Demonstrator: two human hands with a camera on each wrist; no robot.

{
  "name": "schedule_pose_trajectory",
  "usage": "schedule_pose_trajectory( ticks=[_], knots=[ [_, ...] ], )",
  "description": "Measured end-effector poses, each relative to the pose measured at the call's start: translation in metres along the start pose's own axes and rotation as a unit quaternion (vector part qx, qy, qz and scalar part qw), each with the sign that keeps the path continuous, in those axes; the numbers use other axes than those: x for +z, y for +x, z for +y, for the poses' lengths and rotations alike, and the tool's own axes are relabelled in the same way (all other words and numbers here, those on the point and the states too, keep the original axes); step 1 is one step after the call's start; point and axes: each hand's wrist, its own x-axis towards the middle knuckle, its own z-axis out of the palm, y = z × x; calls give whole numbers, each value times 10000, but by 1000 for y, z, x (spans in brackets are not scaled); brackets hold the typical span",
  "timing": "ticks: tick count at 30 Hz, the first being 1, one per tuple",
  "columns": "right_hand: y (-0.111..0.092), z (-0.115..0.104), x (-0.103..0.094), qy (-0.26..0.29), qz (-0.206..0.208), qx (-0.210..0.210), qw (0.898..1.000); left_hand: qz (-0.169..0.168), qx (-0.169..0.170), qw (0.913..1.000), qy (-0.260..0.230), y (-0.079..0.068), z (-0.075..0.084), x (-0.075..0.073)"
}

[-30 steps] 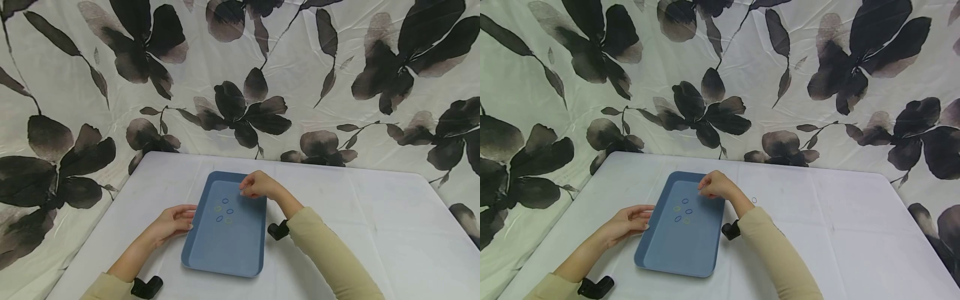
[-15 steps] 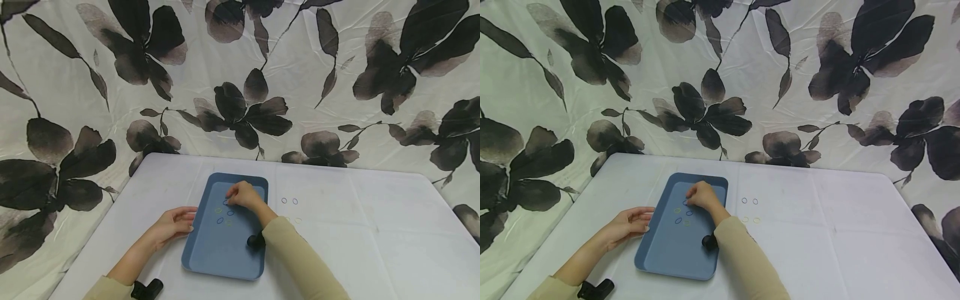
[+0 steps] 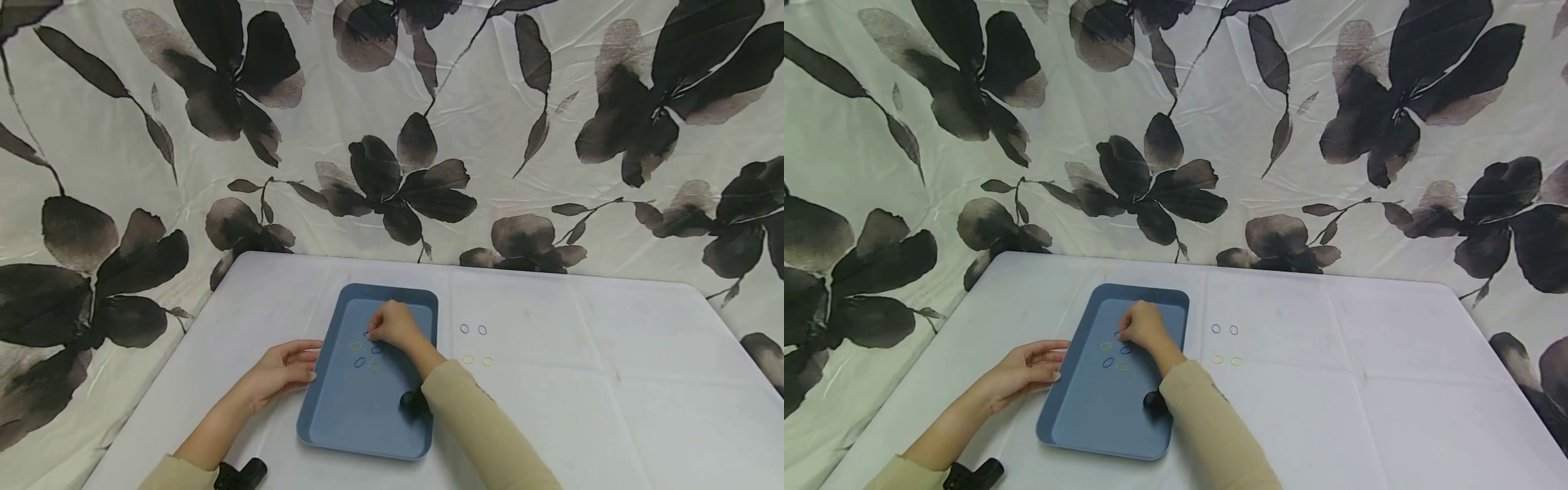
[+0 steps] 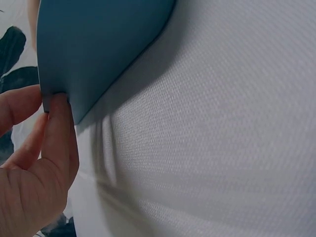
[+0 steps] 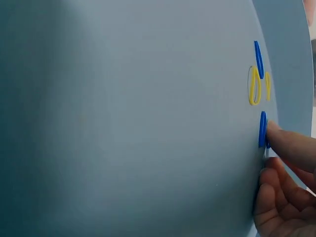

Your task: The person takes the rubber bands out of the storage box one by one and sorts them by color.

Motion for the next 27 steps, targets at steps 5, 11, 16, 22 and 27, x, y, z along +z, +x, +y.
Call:
schedule_pose_trajectory(
  ticks=[5,11,16,22,27],
  knots=[
    [-2,-4,1,-493,-145,-362,9980,-2,16,10000,12,0,1,0],
    [-4,-4,2,-362,-441,-252,9981,-55,15,10000,-22,2,-2,0],
    [-7,0,-2,103,-578,-190,9981,-3,-5,10000,49,2,-2,2],
    [-8,2,-11,270,-676,-232,9971,20,-11,10000,51,2,0,4],
    [-9,-3,-19,568,-843,-288,9944,85,-37,10000,8,0,1,2]
  ],
)
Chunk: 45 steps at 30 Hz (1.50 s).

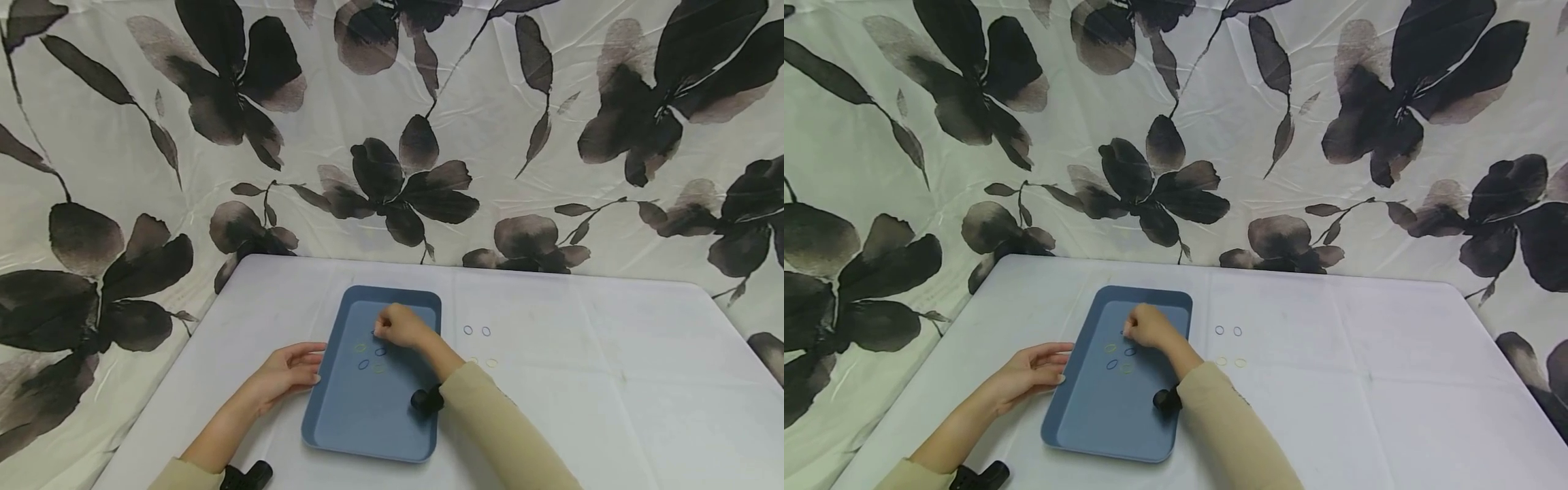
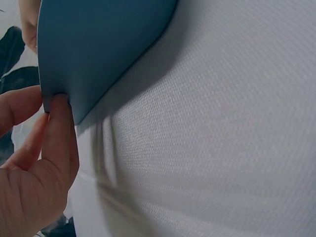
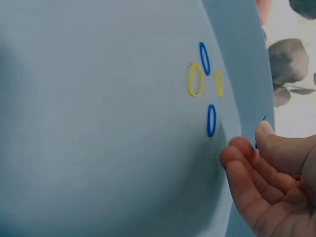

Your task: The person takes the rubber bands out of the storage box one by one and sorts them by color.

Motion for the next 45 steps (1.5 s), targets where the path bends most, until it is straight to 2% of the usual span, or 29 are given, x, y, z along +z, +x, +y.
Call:
schedule_pose_trajectory(
  ticks=[6,11,17,30,45],
  knots=[
    [-3,-1,-5,680,-44,152,9976,-24,-2,10000,-46,0,-1,-1],
    [-5,1,-10,1397,32,272,9898,-40,-12,10000,-61,0,-3,-1],
    [-8,0,-19,1843,9,483,9817,-38,17,10000,16,1,-2,-2],
    [-18,0,-34,2020,-99,575,9776,52,-45,10000,3,1,-2,-1],
    [-39,9,-56,2132,93,820,9735,65,-80,9999,-22,1,0,-1]
  ],
)
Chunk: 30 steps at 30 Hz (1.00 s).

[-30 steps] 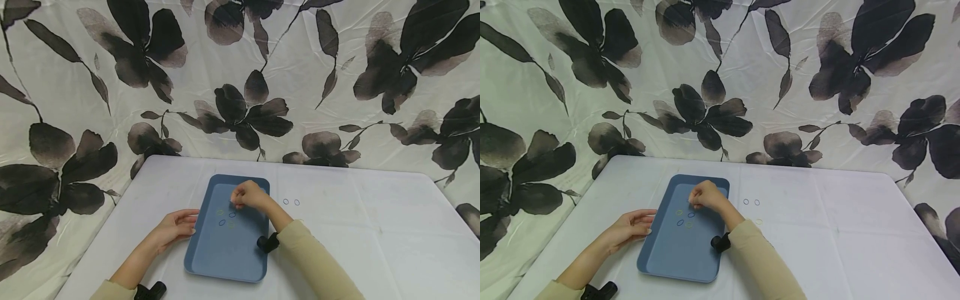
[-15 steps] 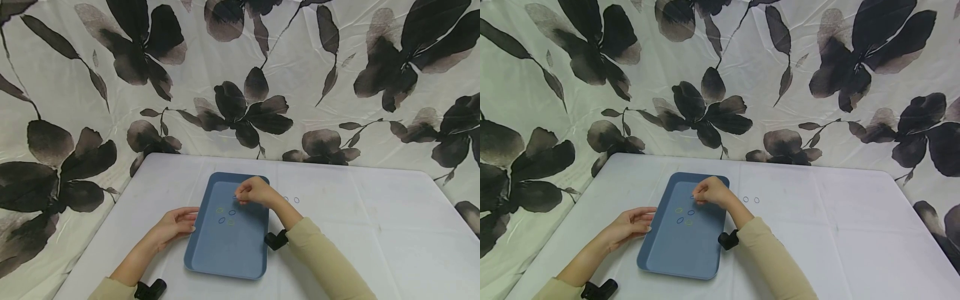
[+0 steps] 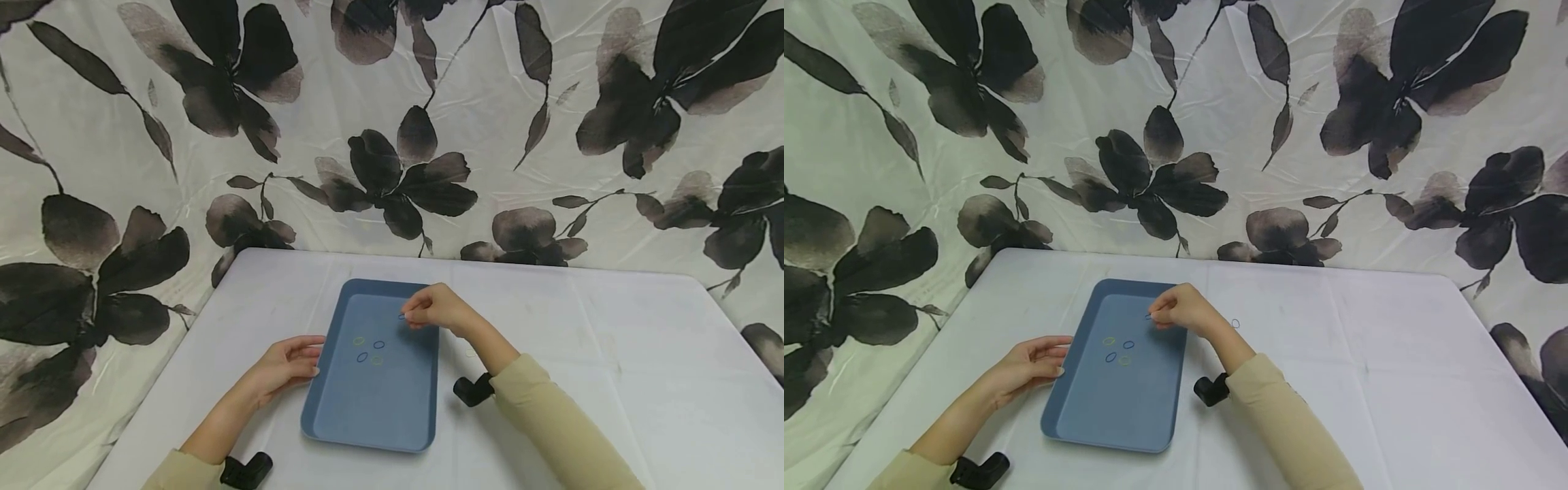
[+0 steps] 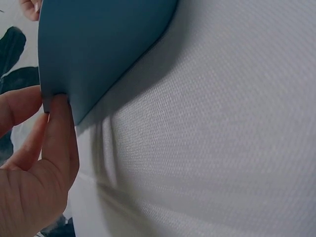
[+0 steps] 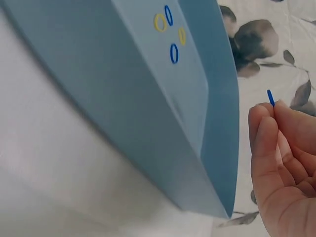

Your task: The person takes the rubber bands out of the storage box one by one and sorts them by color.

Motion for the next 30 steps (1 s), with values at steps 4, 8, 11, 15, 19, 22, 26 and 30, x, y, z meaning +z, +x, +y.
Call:
schedule_pose_trajectory(
  ticks=[4,8,11,15,19,22,26,30],
  knots=[
    [-4,2,-9,-37,4,-21,10000,-45,36,10000,-8,0,0,-1],
    [-9,4,-17,-85,49,-16,10000,-101,67,9999,-6,0,-1,-1],
    [-11,7,-24,-58,57,-31,10000,-84,68,9999,-12,0,-1,-1],
    [-14,11,-33,-51,68,-33,10000,-65,66,10000,-36,1,-1,-1],
    [-19,14,-41,-93,141,-2,9999,-76,70,9999,-51,2,-1,-1],
    [-22,17,-47,-152,198,40,9997,-89,71,9999,-60,3,0,-1],
    [-26,24,-56,-249,260,138,9993,-94,62,9999,-32,2,0,-1],
    [-30,30,-66,-339,357,200,9986,-91,58,9999,-25,1,-1,-1]
  ],
)
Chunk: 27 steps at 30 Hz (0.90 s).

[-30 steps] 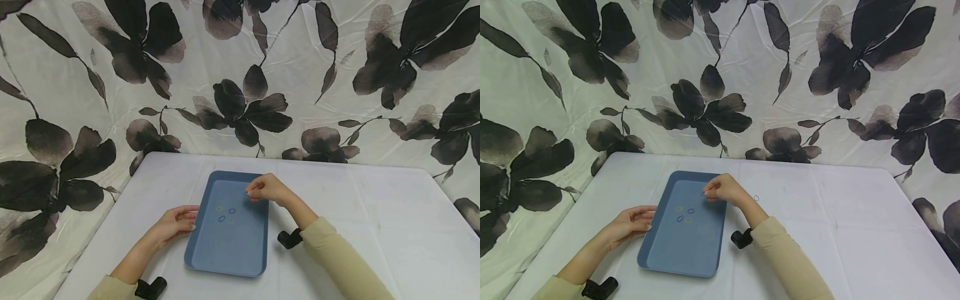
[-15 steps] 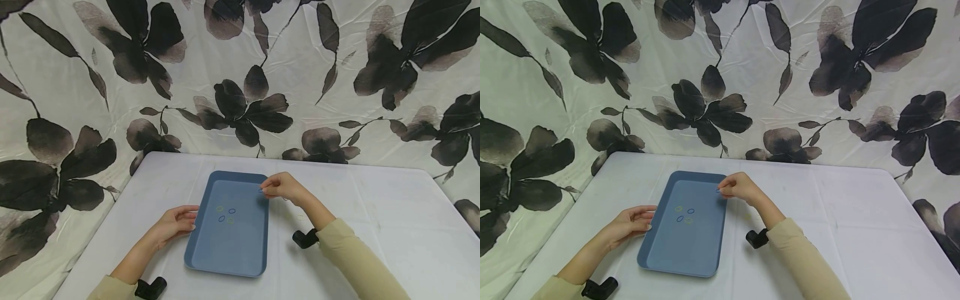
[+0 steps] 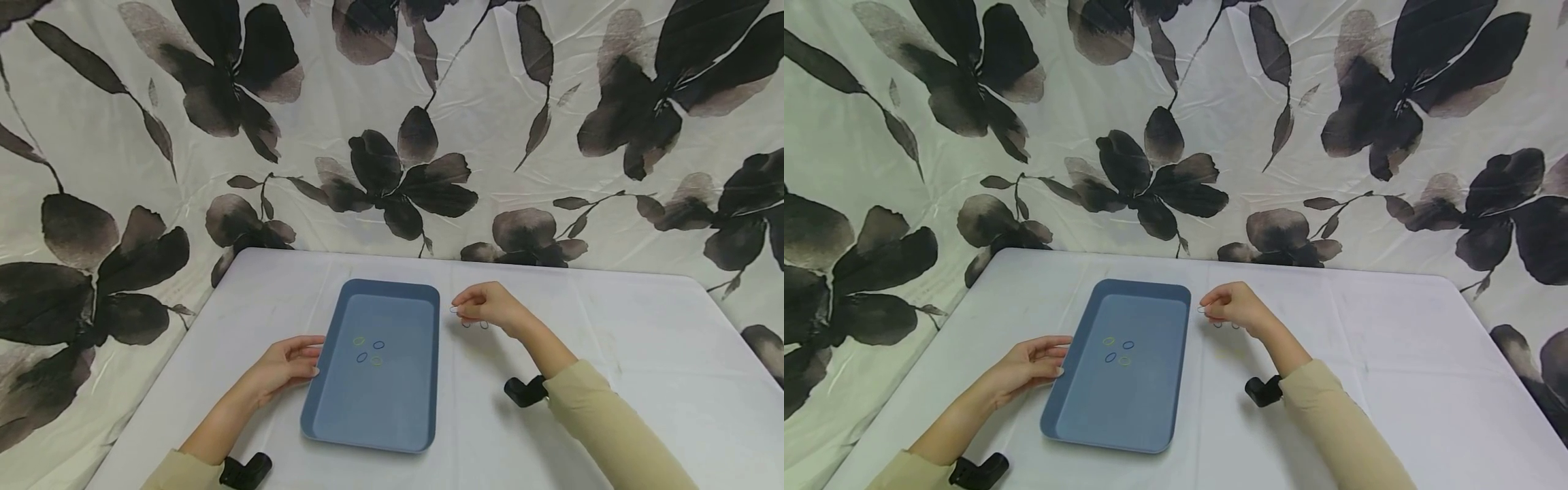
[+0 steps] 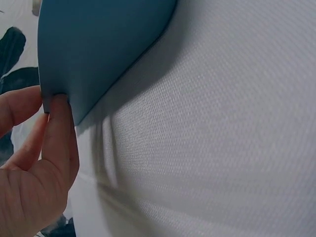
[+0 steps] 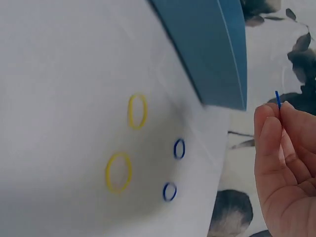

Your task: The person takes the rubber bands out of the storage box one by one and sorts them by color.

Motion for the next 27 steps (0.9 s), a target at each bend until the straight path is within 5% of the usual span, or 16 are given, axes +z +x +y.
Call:
schedule_pose_trajectory(
  ticks=[27],
  knots=[
    [-28,43,-35,-90,587,591,9965,79,0,10000,-11,-1,0,1]
  ],
)
